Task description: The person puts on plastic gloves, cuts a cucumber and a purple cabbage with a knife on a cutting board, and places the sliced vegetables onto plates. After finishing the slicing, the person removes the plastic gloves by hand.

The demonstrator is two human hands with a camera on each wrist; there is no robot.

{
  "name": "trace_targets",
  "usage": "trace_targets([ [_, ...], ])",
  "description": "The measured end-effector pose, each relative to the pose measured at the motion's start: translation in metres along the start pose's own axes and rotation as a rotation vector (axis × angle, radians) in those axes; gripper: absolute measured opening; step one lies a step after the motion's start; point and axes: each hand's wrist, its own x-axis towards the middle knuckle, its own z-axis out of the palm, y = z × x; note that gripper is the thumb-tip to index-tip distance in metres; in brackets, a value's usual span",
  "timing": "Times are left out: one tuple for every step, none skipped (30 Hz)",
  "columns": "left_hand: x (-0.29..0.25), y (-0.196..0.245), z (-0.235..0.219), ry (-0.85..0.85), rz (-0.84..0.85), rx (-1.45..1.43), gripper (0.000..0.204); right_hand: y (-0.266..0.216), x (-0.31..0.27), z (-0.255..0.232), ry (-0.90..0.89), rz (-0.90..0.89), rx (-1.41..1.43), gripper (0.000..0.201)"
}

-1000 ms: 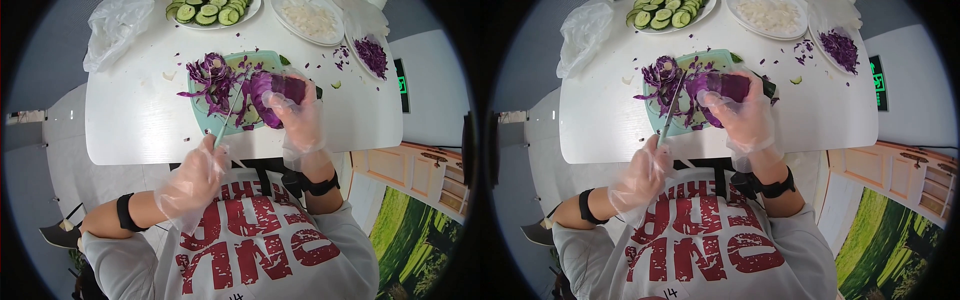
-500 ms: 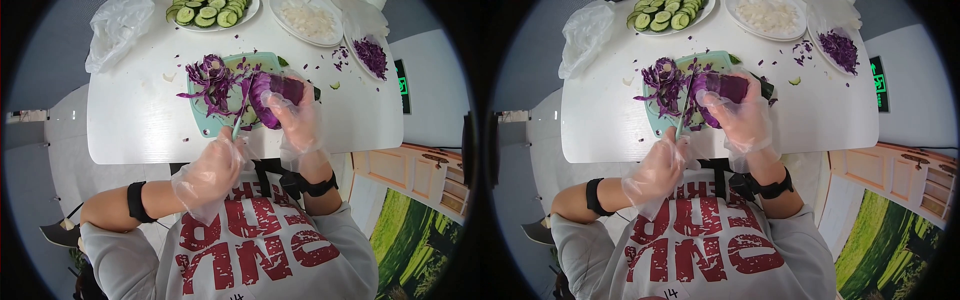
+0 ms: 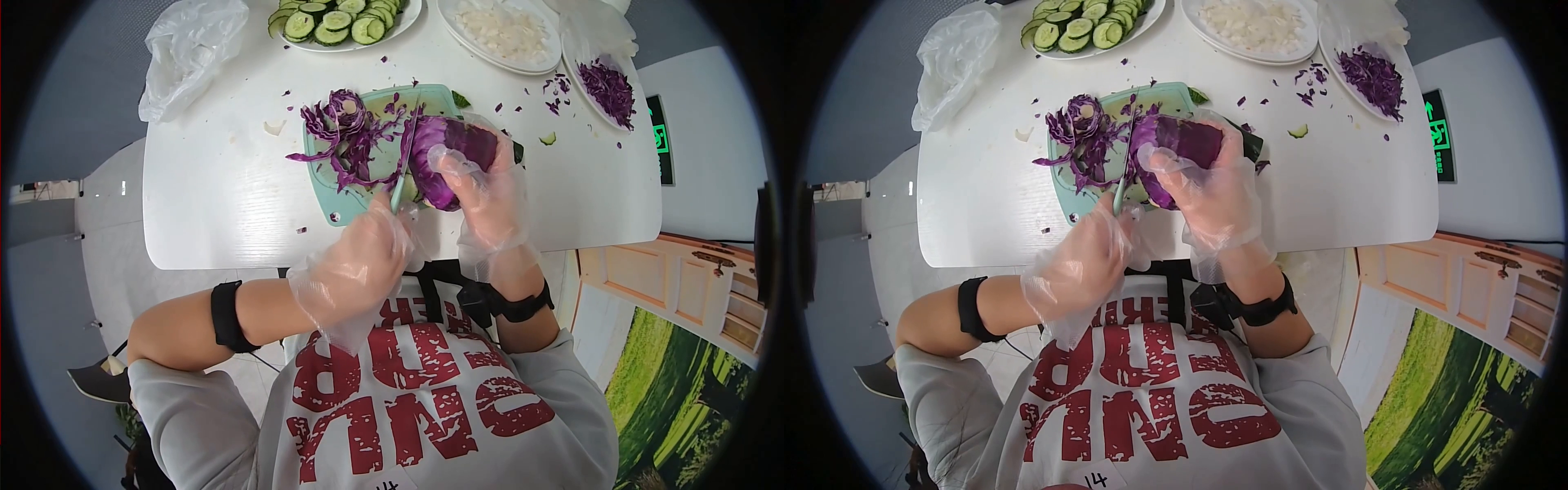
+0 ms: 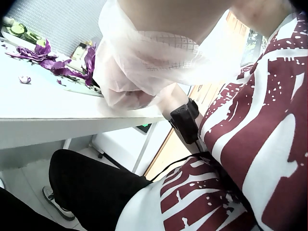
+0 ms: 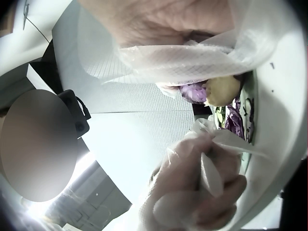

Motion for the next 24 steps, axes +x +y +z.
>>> trace_targets([
  [0.001, -0.002, 0.000, 0.021, -0.010, -0.029, 0.039, 0.002, 0.000, -0.001, -0.003, 0.009, 0.010, 0.063],
  [0.002, -0.004, -0.001, 0.021, -0.011, -0.029, 0.039, 0.004, 0.000, -0.001, -0.006, 0.018, 0.021, 0.063],
  [0.003, -0.008, -0.002, 0.060, 0.025, -0.039, 0.040, 0.004, 0.000, -0.001, -0.008, 0.018, 0.022, 0.063],
  [0.004, -0.010, -0.003, 0.100, 0.062, -0.049, 0.041, 0.004, 0.001, 0.000, -0.013, 0.030, 0.072, 0.064],
  [0.005, -0.013, 0.000, 0.100, 0.061, -0.048, 0.041, 0.004, 0.001, 0.000, -0.017, 0.041, 0.123, 0.065],
  [0.006, -0.014, 0.003, 0.171, 0.059, -0.164, 0.030, 0.003, 0.001, 0.000, -0.018, 0.041, 0.123, 0.065],
  [0.007, -0.016, 0.005, 0.241, 0.057, -0.280, 0.020, 0.002, 0.000, 0.000, -0.017, 0.061, 0.128, 0.065],
  [0.006, -0.016, 0.006, 0.242, 0.056, -0.279, 0.020, 0.001, 0.000, 0.000, -0.016, 0.080, 0.133, 0.066],
  [0.007, -0.016, 0.003, 0.315, 0.087, -0.168, 0.018, 0.000, 0.000, 0.000, -0.017, 0.079, 0.133, 0.066],
  [0.008, -0.016, 0.002, 0.388, 0.117, -0.055, 0.015, 0.001, 0.001, 0.000, -0.013, 0.077, 0.120, 0.067],
  [0.009, -0.017, 0.004, 0.388, 0.116, -0.055, 0.015, 0.001, 0.001, 0.000, -0.010, 0.075, 0.106, 0.067],
  [0.012, -0.017, 0.005, 0.391, 0.089, -0.019, 0.014, 0.001, 0.001, 0.000, -0.011, 0.074, 0.106, 0.067],
  [0.014, -0.018, 0.006, 0.395, 0.063, 0.016, 0.013, 0.002, 0.001, -0.001, -0.016, 0.075, 0.079, 0.068],
  [0.015, -0.021, 0.006, 0.396, 0.061, 0.017, 0.013, 0.002, 0.001, -0.002, -0.022, 0.077, 0.053, 0.068],
  [0.018, -0.024, -0.001, 0.384, 0.052, -0.119, 0.013, 0.002, 0.002, -0.001, -0.023, 0.076, 0.052, 0.068],
  [0.019, -0.026, -0.004, 0.371, 0.044, -0.255, 0.013, 0.001, 0.002, 0.001, 0.000, 0.072, 0.088, 0.068],
  [0.019, -0.025, -0.004, 0.371, 0.043, -0.255, 0.013, 0.001, 0.002, 0.003, 0.023, 0.069, 0.125, 0.068],
  [0.019, -0.024, -0.002, 0.348, -0.010, -0.162, 0.009, 0.000, 0.002, 0.002, 0.023, 0.069, 0.125, 0.068],
  [0.018, -0.023, -0.002, 0.325, -0.063, -0.069, 0.006, -0.002, 0.001, 0.001, -0.003, 0.077, 0.088, 0.068],
  [0.019, -0.026, -0.002, 0.325, -0.065, -0.068, 0.006, -0.003, 0.000, 0.001, -0.029, 0.085, 0.051, 0.068],
  [0.021, -0.030, -0.004, 0.158, 0.021, 0.087, 0.006, -0.002, 0.000, 0.002, -0.032, 0.083, 0.051, 0.068],
  [0.023, -0.033, -0.005, -0.011, 0.108, 0.240, 0.006, -0.001, -0.001, 0.003, -0.026, 0.088, 0.096, 0.068],
  [0.024, -0.034, -0.007, -0.010, 0.108, 0.240, 0.006, 0.000, -0.002, 0.003, -0.018, 0.094, 0.142, 0.068],
  [0.025, -0.036, -0.010, -0.012, 0.135, 0.268, 0.007, 0.001, -0.001, 0.002, -0.017, 0.094, 0.141, 0.068],
])
